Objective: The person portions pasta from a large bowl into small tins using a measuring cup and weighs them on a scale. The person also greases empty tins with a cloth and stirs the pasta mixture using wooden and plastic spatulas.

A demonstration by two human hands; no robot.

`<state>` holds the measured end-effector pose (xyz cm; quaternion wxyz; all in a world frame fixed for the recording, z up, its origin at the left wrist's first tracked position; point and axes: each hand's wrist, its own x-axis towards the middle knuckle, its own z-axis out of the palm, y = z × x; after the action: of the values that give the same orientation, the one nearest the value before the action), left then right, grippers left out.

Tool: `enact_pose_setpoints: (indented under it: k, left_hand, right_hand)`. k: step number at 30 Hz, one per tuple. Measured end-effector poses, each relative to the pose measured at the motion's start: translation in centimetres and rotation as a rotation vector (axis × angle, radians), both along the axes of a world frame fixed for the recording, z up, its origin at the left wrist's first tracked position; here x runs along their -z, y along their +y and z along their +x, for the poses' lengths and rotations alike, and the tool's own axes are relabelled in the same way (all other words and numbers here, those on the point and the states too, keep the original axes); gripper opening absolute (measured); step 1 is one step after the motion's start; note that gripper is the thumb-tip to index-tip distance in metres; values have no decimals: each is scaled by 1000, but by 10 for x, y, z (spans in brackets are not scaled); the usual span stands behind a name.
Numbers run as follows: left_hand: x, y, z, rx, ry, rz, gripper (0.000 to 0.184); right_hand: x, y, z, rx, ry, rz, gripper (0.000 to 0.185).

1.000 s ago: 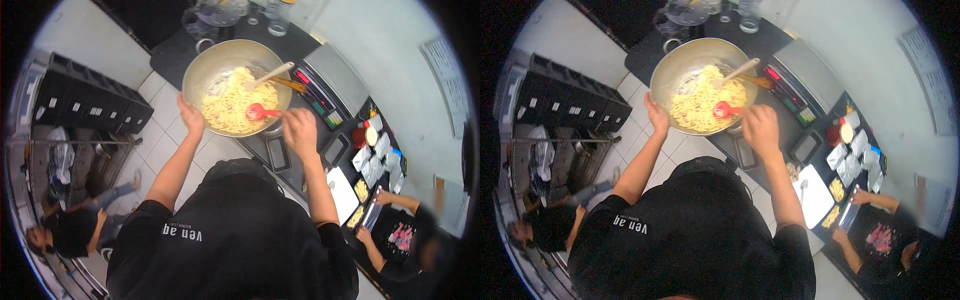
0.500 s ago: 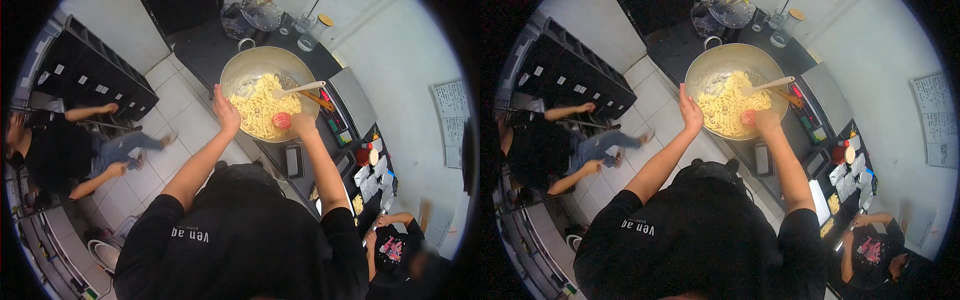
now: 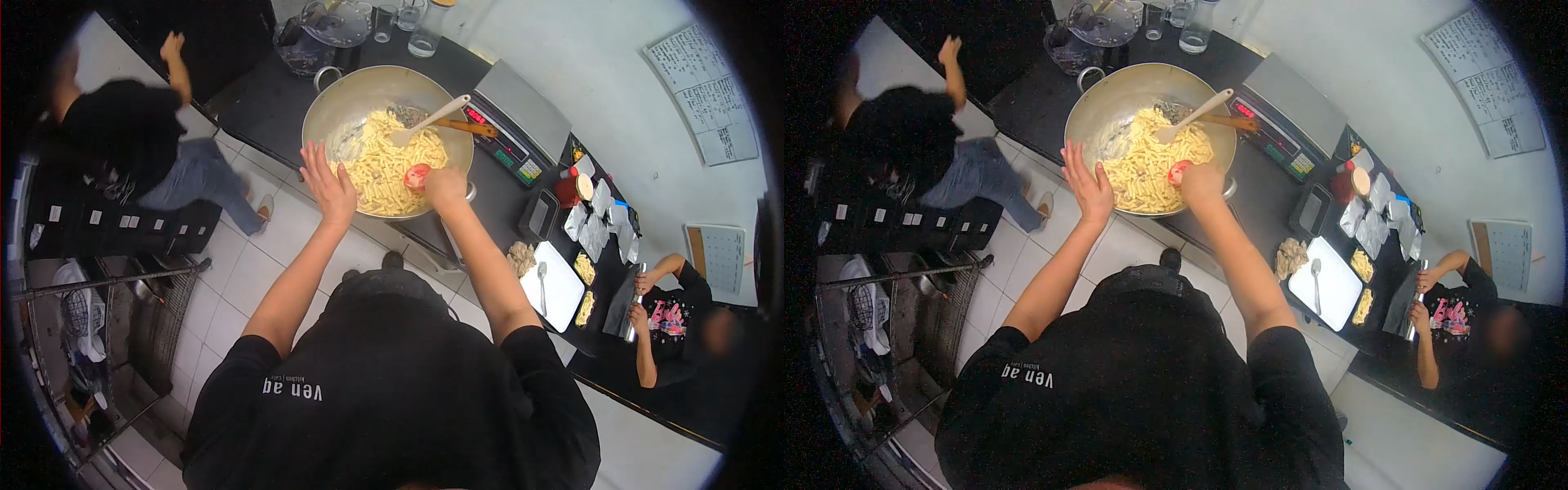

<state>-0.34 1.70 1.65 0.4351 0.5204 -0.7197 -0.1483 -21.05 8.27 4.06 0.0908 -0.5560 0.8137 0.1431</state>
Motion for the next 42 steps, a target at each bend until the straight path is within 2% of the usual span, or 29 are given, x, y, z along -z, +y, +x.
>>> enact_pose_setpoints:
  k: [2, 6, 8, 9, 11, 12, 14, 19, 22, 24, 26, 28, 30, 32, 34, 38, 40, 42]
  left_hand:
    - [1, -2, 2, 23, 91, 8, 55]
    - [10, -10, 8, -51, 159, -14, 54]
    - [14, -19, 9, -107, 219, 104, 49]
    - [12, -26, 8, -126, 211, 97, 49]
    - [8, -37, 10, -155, 307, 283, 43]
    - [12, -40, 10, -176, 298, 271, 43]
    - [21, -46, 5, -304, 292, 407, 41]
    - [12, -39, 1, -347, 274, 413, 41]
    - [17, -42, 2, -378, 308, 393, 41]
    - [16, -41, 0, -366, 371, 379, 40]
    - [16, -40, 1, -367, 359, 376, 40]
    - [13, -40, 2, -363, 352, 366, 41]
    - [8, -39, 1, -342, 336, 418, 40]
    - [7, -41, 1, -354, 332, 403, 40]
    - [11, -37, 3, -346, 333, 408, 39]
    - [8, -40, 2, -317, 393, 380, 39]
    - [8, -38, 4, -312, 406, 391, 39]
    - [11, -39, 5, -326, 371, 395, 39]
  right_hand:
    - [-34, 1, 1, -35, 18, 2, 23]
    - [-38, -24, -24, -80, 94, -97, 19]
    - [-34, -49, -49, -387, 157, -421, 16]
    - [-26, -69, -67, -404, 145, -429, 16]
    - [1, -116, -91, -658, 201, -294, 17]
    - [3, -122, -95, -676, 188, -308, 17]
    - [6, -132, -105, -792, 269, -199, 17]
    - [10, -145, -118, -997, 297, -197, 17]
    - [-32, -149, -112, -1040, 234, -246, 11]
    - [-72, -152, -100, -949, 115, -199, 10]
    - [-54, -189, -102, -952, 153, -260, 10]
    - [-44, -221, -94, -862, 123, -140, 13]
    - [-26, -236, -81, -853, 48, -148, 15]
    - [5, -237, -57, -840, -31, -149, 17]
    - [30, -211, -35, -950, -152, -101, 20]
    - [-17, -209, -56, -865, -131, -6, 21]
    - [-41, -231, -77, -644, -69, -33, 21]
    - [-26, -245, -79, -626, -65, -60, 21]
